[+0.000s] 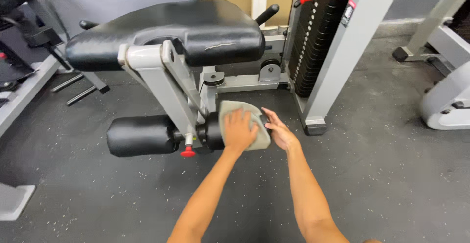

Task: The person wipes down various parts of a leg-extension machine and a cable weight machine using a cloth.

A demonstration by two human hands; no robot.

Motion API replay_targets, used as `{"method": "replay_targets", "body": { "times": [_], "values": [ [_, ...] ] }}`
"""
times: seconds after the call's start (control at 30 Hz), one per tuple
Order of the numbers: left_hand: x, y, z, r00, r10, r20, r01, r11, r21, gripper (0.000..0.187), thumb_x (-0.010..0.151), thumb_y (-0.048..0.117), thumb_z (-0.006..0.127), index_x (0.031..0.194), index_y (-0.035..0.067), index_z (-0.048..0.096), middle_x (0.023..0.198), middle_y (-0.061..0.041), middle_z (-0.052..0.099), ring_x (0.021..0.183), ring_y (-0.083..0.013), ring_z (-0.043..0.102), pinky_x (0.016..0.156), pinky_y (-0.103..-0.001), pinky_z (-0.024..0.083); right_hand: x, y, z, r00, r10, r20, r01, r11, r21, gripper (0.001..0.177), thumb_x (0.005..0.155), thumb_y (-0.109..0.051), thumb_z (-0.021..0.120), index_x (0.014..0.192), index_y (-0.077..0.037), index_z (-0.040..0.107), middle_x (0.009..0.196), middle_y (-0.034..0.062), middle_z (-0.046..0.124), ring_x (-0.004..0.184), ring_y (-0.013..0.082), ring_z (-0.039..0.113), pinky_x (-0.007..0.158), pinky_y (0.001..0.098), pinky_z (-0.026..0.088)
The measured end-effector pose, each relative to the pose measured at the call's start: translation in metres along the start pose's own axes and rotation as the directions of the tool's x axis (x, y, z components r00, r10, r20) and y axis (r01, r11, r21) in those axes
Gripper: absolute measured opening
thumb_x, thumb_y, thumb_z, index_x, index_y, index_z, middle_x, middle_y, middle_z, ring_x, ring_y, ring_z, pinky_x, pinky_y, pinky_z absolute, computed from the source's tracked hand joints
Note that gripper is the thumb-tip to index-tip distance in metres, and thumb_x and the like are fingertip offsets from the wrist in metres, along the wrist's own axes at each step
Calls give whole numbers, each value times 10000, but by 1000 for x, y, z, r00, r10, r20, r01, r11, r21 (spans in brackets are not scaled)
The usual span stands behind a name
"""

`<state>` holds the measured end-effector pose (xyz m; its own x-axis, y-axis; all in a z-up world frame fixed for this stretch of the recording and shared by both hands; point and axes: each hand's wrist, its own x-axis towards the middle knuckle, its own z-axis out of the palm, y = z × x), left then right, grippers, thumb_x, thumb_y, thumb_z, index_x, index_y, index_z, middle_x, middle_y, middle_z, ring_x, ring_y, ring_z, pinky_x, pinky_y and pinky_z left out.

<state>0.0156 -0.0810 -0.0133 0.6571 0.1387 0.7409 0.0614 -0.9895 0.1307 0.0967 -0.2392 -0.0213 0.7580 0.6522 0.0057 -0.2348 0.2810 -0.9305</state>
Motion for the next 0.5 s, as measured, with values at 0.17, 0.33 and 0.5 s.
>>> {"method": "replay_targets", "body": {
  "times": [0.17,0.33,0.5],
  "values": [
    [3,-10,35,994,97,48,-96,995,-23,481,857,495,623,1196,156,672,1163,-140,676,1161,-291,643,1026,-492,423,-7,-30,37,922,310,-233,-271,945,184,792,946,-563,667,1569,-143,416,1659,130,312,1497,359,348,1178,526,369],
    [-5,-52,-4,999,36,-17,-34,997,75,445,857,491,651,1147,157,701,1048,-137,713,1053,-273,688,979,-441,464,29,22,-19,940,269,-210,-249,961,119,477,980,-394,696,1415,-214,616,1562,70,485,1449,366,426,1176,546,352],
    [-7,-64,-5,967,-215,-140,238,954,182,359,857,398,670,1080,120,719,1059,-137,711,1059,-292,673,987,-462,457,10,9,-17,994,-75,78,71,996,60,532,865,-20,668,1362,-187,582,1621,-20,434,1514,188,335,1222,352,266]
  ]
}}
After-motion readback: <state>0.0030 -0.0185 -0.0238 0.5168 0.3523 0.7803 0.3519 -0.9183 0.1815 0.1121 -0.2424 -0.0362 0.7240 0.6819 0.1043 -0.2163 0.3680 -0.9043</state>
